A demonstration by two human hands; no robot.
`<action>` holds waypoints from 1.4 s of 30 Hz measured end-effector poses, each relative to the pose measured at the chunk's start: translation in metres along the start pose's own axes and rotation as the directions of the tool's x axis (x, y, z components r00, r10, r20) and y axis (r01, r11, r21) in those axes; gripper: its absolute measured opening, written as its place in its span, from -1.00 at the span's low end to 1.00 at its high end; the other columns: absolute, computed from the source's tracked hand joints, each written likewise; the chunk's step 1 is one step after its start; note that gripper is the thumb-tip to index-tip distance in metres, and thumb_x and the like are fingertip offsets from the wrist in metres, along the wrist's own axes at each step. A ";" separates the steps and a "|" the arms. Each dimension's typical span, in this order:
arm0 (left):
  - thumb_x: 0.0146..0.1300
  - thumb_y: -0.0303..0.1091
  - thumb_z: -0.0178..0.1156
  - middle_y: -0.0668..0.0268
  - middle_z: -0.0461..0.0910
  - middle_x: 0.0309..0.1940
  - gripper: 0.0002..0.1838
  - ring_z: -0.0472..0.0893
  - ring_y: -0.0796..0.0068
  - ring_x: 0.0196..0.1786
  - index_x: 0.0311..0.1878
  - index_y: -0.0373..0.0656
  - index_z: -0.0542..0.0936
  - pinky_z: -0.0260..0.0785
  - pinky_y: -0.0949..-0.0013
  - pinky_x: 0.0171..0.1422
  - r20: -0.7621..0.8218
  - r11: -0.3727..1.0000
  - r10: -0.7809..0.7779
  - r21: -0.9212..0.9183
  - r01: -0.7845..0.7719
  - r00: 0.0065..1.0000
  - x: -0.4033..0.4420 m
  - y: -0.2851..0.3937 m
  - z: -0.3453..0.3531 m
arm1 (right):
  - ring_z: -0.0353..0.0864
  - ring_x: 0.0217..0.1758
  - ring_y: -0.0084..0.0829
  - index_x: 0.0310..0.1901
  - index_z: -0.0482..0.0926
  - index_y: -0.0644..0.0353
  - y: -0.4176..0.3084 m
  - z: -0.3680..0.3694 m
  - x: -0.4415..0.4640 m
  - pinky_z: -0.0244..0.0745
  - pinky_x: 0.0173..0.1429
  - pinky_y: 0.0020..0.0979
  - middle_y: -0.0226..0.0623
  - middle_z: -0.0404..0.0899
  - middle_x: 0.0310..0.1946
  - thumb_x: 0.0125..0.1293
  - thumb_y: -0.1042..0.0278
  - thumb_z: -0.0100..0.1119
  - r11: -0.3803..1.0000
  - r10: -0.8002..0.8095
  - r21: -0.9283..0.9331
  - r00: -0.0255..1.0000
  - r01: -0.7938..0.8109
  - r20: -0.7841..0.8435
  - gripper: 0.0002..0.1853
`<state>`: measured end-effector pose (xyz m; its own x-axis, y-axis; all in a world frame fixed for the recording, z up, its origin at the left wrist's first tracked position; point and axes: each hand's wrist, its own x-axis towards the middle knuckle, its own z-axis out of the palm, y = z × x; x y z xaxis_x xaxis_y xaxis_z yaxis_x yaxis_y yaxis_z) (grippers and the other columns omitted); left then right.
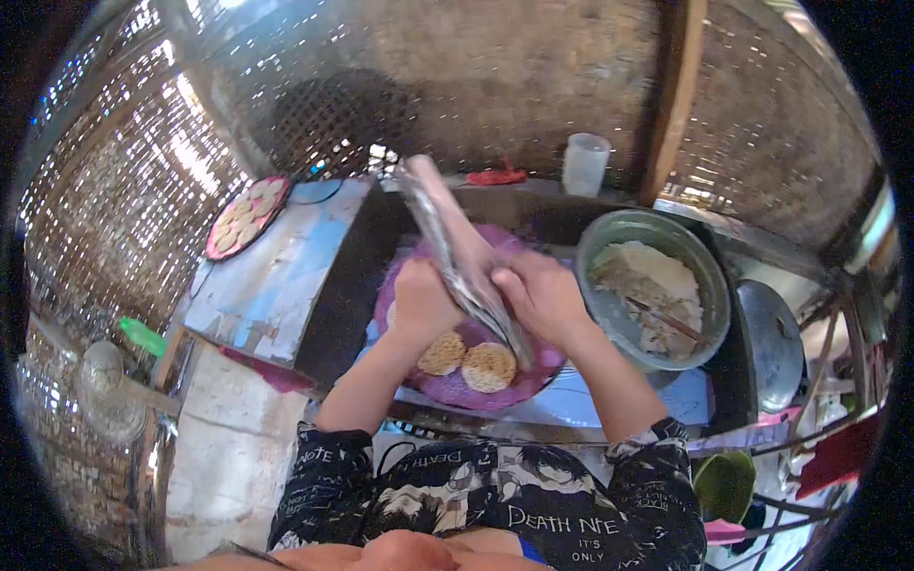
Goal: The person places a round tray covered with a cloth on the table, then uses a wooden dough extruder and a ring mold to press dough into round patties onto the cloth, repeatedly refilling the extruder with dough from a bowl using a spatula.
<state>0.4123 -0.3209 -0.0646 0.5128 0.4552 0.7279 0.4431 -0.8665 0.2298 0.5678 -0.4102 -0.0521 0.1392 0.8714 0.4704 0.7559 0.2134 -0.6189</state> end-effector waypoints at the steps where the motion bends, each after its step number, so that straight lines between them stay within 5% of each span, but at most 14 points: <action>1: -0.18 -0.25 0.20 0.11 0.54 -0.59 -0.80 0.55 0.12 -0.46 -0.57 -0.19 0.50 0.37 0.17 -0.26 0.057 0.997 0.059 0.045 -0.061 0.997 0.004 0.019 0.006 | 0.48 -0.16 -0.08 -0.05 0.43 0.34 0.002 -0.017 0.001 0.36 -0.03 -0.19 0.09 0.47 -0.26 0.25 0.00 -0.02 0.982 -0.154 -0.126 0.978 0.137 -0.137 -0.51; 6: -0.16 -0.28 0.17 0.16 0.57 -0.53 -0.78 0.56 0.05 -0.41 -0.41 -0.18 0.52 0.40 0.13 -0.21 0.595 0.963 0.242 -0.245 -0.114 0.766 0.024 0.087 0.057 | 0.45 -0.17 -0.08 -0.04 0.41 0.33 -0.023 -0.083 -0.018 0.35 -0.04 -0.17 -0.09 0.45 -0.20 -0.01 0.32 0.19 0.702 -0.581 -0.572 0.806 0.424 -0.116 -0.54; 9: -0.15 -0.27 0.18 0.14 0.57 -0.54 -0.79 0.57 0.01 -0.41 -0.41 -0.15 0.54 0.43 0.12 -0.27 0.226 0.745 0.515 -0.595 -0.301 0.827 0.024 0.106 0.077 | 0.46 -0.19 -0.09 -0.06 0.37 0.30 -0.023 -0.113 -0.047 0.35 -0.04 -0.18 -0.11 0.46 -0.20 -0.07 0.43 0.21 0.699 -0.630 -0.364 0.771 0.616 0.095 -0.54; 13: -0.15 -0.22 0.20 0.08 0.57 -0.53 -0.73 0.58 0.02 -0.38 -0.35 -0.14 0.56 0.43 0.10 -0.26 0.762 0.969 0.238 -0.139 -0.206 0.603 0.053 0.153 0.057 | 0.44 -0.33 -0.49 -0.03 0.20 0.18 0.014 -0.180 -0.055 0.38 -0.27 -0.43 -0.33 0.40 -0.37 -0.06 0.55 0.11 0.992 0.097 0.059 0.965 -0.114 0.243 -0.51; 18: -0.13 -0.26 0.27 0.08 0.60 -0.44 -0.71 0.62 0.14 -0.32 -0.30 -0.17 0.57 0.46 0.20 -0.22 0.608 0.977 0.104 -0.210 0.033 0.788 0.065 0.141 0.095 | 0.44 -0.44 -0.54 -0.13 0.21 0.16 0.082 -0.272 -0.083 0.37 -0.48 -0.46 -0.40 0.40 -0.47 0.02 0.51 0.11 0.963 0.187 0.229 0.967 -0.146 -0.172 -0.62; 21: -0.11 -0.40 0.32 0.15 0.63 -0.28 -0.69 0.63 0.29 -0.21 -0.21 -0.13 0.56 0.47 0.30 -0.12 0.499 0.498 0.050 -0.763 0.412 0.865 0.054 0.128 0.132 | 0.44 -0.43 -0.58 -0.18 0.24 0.10 0.124 -0.274 -0.096 0.35 -0.56 -0.62 -0.38 0.42 -0.45 0.11 0.52 0.07 0.825 0.285 0.542 0.710 0.160 -0.644 -0.73; 22: -0.18 -0.55 0.37 0.13 0.48 0.04 -0.56 0.44 0.20 0.14 -0.13 -0.04 0.56 0.36 0.09 0.14 0.725 0.139 0.186 -0.688 0.712 0.664 0.056 0.123 0.152 | 0.44 -0.43 -0.60 -0.19 0.25 0.09 0.140 -0.267 -0.099 0.34 -0.57 -0.65 -0.37 0.43 -0.44 0.14 0.52 0.06 0.762 0.318 0.559 0.564 0.327 -0.762 -0.75; 25: -0.13 -0.52 0.36 0.05 0.33 0.17 -0.65 0.24 0.16 0.31 -0.20 -0.07 0.57 0.12 0.01 0.34 0.027 0.098 0.246 -0.995 0.003 0.969 0.059 0.160 0.194 | 0.45 -0.28 -0.45 -0.24 0.28 0.04 0.167 -0.223 -0.104 0.42 -0.27 -0.45 -0.37 0.45 -0.37 0.17 0.53 0.04 0.567 0.453 0.697 0.540 0.440 -0.709 -0.81; 26: -0.03 -0.50 0.31 0.11 0.16 0.30 -0.71 0.12 0.11 0.37 -0.19 -0.04 0.54 -0.07 -0.02 0.42 0.190 -0.120 0.135 -0.971 0.206 0.973 0.063 0.168 0.190 | 0.46 -0.23 -0.43 -0.21 0.29 0.05 0.180 -0.205 -0.104 0.42 -0.22 -0.43 -0.35 0.46 -0.36 0.18 0.49 0.06 0.494 0.491 0.775 0.610 0.394 -0.623 -0.80; 29: 0.14 -0.48 0.15 0.24 0.33 0.04 -0.72 0.22 -0.01 0.29 -0.08 -0.04 0.39 0.01 -0.04 0.37 -0.029 -0.097 -0.057 -0.995 -0.035 0.998 0.071 0.172 0.195 | 0.45 -0.04 -0.33 -0.10 0.31 0.08 0.190 -0.180 -0.103 0.41 0.00 -0.30 -0.24 0.47 -0.27 0.14 0.39 0.18 0.224 0.412 0.942 0.851 0.252 -0.325 -0.68; 31: 0.20 -0.45 0.10 0.33 0.35 -0.11 -0.79 0.28 0.02 0.24 -0.11 -0.07 0.34 0.08 -0.05 0.33 0.048 -0.012 -0.145 -0.999 0.047 0.988 0.064 0.155 0.186 | 0.43 0.02 -0.28 -0.11 0.37 0.13 0.224 -0.182 -0.102 0.40 0.03 -0.27 -0.11 0.47 -0.19 0.08 0.36 0.22 0.908 0.229 0.374 0.971 -0.188 -0.069 -0.66; 32: 0.14 -0.47 0.18 0.38 0.35 -0.18 -0.76 0.35 0.26 0.11 -0.13 -0.06 0.40 0.13 -0.03 0.32 0.033 0.006 -0.184 -0.999 0.034 0.982 0.068 0.162 0.175 | 0.42 0.06 -0.25 -0.12 0.40 0.16 0.247 -0.180 -0.107 0.40 0.04 -0.26 -0.05 0.46 -0.16 0.06 0.34 0.24 0.966 0.239 -0.134 0.964 -0.223 0.114 -0.65; 35: 0.06 -0.45 0.28 0.43 0.36 -0.24 -0.66 0.45 0.43 -0.04 -0.08 -0.06 0.44 0.26 0.04 0.24 0.052 0.041 -0.245 -0.997 0.064 0.968 0.062 0.164 0.151 | 0.48 0.00 -0.16 -0.16 0.47 0.22 0.356 -0.131 -0.150 0.41 0.01 -0.22 0.03 0.49 -0.16 -0.02 0.29 0.29 0.797 0.406 -0.584 0.850 -0.150 0.336 -0.63; 42: 0.02 -0.23 0.34 0.30 0.39 -0.15 -0.54 0.54 0.23 -0.13 -0.06 -0.15 0.39 0.45 0.09 -0.02 0.142 0.332 -0.375 -0.902 0.276 0.916 0.044 0.157 0.096 | 0.60 -0.31 -0.12 -0.25 0.53 0.25 0.343 -0.218 -0.124 0.51 -0.25 -0.21 -0.12 0.57 -0.39 0.07 0.37 0.07 0.785 0.446 -0.618 0.658 0.038 0.607 -0.78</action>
<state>0.5753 -0.4176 -0.0583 0.4082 0.7709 0.4890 -0.3745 -0.3471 0.8598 0.9487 -0.5414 -0.1857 0.0405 0.9365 -0.3483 0.9942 -0.0726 -0.0796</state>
